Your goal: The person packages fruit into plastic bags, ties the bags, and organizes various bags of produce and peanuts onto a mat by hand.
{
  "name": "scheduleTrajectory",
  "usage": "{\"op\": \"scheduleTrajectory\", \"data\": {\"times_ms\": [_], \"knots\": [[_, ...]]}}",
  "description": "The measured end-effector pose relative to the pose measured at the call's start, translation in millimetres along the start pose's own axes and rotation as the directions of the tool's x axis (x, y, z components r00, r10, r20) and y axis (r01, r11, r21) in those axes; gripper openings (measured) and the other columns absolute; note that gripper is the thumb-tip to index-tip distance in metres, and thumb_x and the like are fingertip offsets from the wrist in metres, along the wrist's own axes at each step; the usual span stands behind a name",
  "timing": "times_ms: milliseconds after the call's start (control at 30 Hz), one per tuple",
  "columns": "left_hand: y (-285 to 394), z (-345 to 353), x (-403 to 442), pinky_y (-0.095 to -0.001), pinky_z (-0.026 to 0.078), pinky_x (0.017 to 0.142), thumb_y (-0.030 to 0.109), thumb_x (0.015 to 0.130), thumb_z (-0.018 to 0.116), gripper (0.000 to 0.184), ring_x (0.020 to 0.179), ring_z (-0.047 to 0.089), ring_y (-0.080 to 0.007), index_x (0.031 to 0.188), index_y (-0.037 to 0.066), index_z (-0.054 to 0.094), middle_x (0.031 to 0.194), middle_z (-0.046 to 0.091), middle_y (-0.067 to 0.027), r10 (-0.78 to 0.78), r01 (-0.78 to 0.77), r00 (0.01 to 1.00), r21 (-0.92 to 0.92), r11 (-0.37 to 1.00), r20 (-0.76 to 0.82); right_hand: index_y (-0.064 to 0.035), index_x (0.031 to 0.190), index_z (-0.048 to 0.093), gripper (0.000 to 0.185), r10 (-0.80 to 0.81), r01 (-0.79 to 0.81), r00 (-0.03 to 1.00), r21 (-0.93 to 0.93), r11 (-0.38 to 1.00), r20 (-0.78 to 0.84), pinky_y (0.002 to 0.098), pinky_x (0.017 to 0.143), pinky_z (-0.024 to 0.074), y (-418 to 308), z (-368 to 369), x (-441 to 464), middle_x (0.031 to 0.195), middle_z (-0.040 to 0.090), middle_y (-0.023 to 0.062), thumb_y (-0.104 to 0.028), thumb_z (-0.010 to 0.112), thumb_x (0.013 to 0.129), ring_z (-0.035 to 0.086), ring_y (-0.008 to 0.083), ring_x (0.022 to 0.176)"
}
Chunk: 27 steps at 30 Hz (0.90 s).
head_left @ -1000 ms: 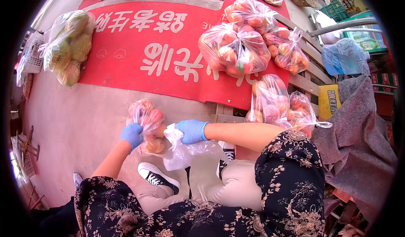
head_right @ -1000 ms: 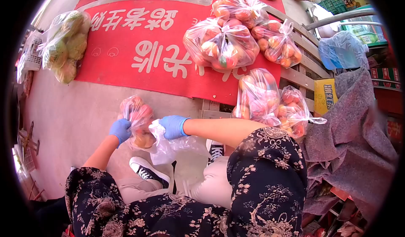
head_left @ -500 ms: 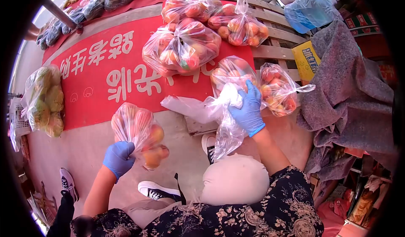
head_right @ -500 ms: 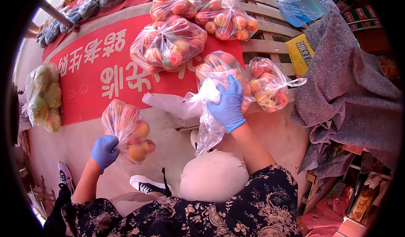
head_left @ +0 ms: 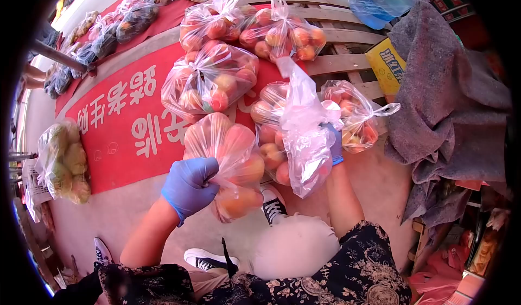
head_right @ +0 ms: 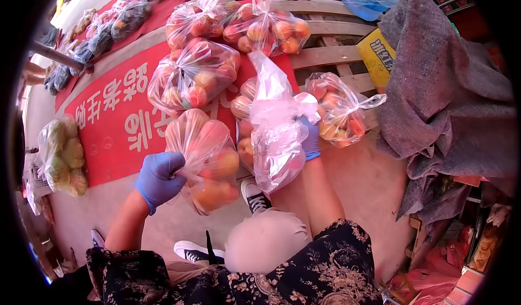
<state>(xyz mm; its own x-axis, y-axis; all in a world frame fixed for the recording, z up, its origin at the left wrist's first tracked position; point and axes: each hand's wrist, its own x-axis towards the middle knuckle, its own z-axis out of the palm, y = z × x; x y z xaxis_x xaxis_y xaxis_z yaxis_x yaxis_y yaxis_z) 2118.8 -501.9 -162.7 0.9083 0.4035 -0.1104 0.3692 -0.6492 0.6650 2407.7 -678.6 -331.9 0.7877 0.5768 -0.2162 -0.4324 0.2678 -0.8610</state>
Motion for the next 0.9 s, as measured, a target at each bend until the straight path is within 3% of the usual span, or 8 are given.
{"op": "scheduleTrajectory", "data": {"times_ms": [233,533,733,767,800,833,867,900], "knots": [[23.8,20.5,46.0,-0.0378,0.038,0.048,0.003,0.058,0.06,0.017,0.057,0.047,-0.0361,0.063,0.004,0.044,0.059,0.044,-0.0154,0.079,-0.08,0.996,0.001,0.997,-0.041,-0.0018,0.09,0.058,0.015,-0.057,0.077,0.987,-0.129,0.989,0.153,0.0277,0.068,0.0478,-7.7,20.9,43.2,0.082,0.061,0.0078,0.0,0.054,0.076,0.059,0.0181,0.079],[21.6,59.7,85.6,-0.0424,0.044,0.056,0.011,0.064,0.062,0.016,0.067,0.055,-0.0365,0.072,0.006,0.049,0.067,0.053,-0.0163,0.024,-0.024,0.999,-0.012,1.0,0.031,-0.0016,0.091,0.058,0.016,-0.287,0.409,0.902,-0.423,0.809,0.322,0.0277,0.068,0.0477,-17.2,20.5,102.3,0.082,0.061,0.0071,-0.001,0.054,0.076,0.06,0.0173,0.079],[3.5,90.9,95.9,-0.0422,0.043,0.057,0.01,0.064,0.061,0.017,0.066,0.054,-0.0366,0.073,0.004,0.048,0.067,0.052,-0.0165,-0.021,0.014,0.998,-0.109,0.994,-0.065,-0.0015,0.092,0.058,0.016,-0.41,0.654,0.75,-0.672,0.348,0.518,0.0278,0.068,0.0477,-35.2,0.1,103.6,0.082,0.061,0.0066,-0.001,0.054,0.076,0.06,0.0168,0.079],[1.3,94.0,98.0,-0.0422,0.043,0.058,0.01,0.064,0.061,0.017,0.066,0.054,-0.0366,0.074,0.004,0.049,0.067,0.053,-0.0163,-0.008,-0.001,0.997,-0.114,0.993,-0.079,-0.0015,0.092,0.058,0.016,-0.41,0.661,0.744,-0.67,0.339,0.527,0.0278,0.068,0.0477,-35.7,0.3,98.1,0.082,0.061,0.0066,-0.001,0.054,0.077,0.06,0.0168,0.079],[-1.0,96.2,100.2,-0.0422,0.043,0.058,0.009,0.064,0.061,0.017,0.066,0.053,-0.0366,0.075,0.004,0.049,0.067,0.053,-0.016,0.007,-0.018,0.995,-0.117,0.993,-0.098,-0.0014,0.093,0.058,0.016,-0.317,0.631,0.668,-0.738,-0.238,0.673,0.0255,0.069,0.0467,-55.9,22.4,79.4,0.083,0.061,0.0049,0.0,0.054,0.078,0.059,0.0132,0.079],[-3.5,98.8,102.4,-0.0405,0.043,0.057,0.008,0.065,0.06,0.017,0.065,0.052,-0.0362,0.074,0.003,0.048,0.067,0.051,-0.0161,-0.016,0.0,0.995,-0.156,0.988,-0.103,-0.0005,0.094,0.058,0.017,-0.31,0.535,0.841,-0.769,0.351,0.444,0.0265,0.07,0.0464,-43.6,28.9,75.1,0.083,0.061,0.0052,-0.002,0.055,0.077,0.059,0.0138,0.079],[-6.1,101.5,105.2,-0.0389,0.043,0.057,0.006,0.065,0.06,0.016,0.063,0.05,-0.0357,0.074,0.003,0.047,0.067,0.049,-0.0162,-0.036,0.014,0.993,-0.194,0.981,-0.109,0.0004,0.094,0.059,0.018,-0.277,0.328,0.944,-0.465,0.822,0.178,0.0275,0.071,0.0461,-31.7,35.9,70.6,0.084,0.062,0.0056,-0.004,0.057,0.076,0.059,0.0144,0.079],[-7.4,101.6,106.3,-0.0372,0.042,0.056,0.004,0.065,0.059,0.016,0.062,0.049,-0.0353,0.074,0.002,0.045,0.066,0.048,-0.0163,-0.056,0.029,0.992,-0.233,0.972,-0.112,0.0011,0.094,0.059,0.02,-0.228,0.248,0.968,-0.547,0.8,0.105,0.0287,0.072,0.046,-39.5,46.8,60.1,0.084,0.062,0.0062,-0.006,0.058,0.075,0.059,0.0159,0.079]]}}
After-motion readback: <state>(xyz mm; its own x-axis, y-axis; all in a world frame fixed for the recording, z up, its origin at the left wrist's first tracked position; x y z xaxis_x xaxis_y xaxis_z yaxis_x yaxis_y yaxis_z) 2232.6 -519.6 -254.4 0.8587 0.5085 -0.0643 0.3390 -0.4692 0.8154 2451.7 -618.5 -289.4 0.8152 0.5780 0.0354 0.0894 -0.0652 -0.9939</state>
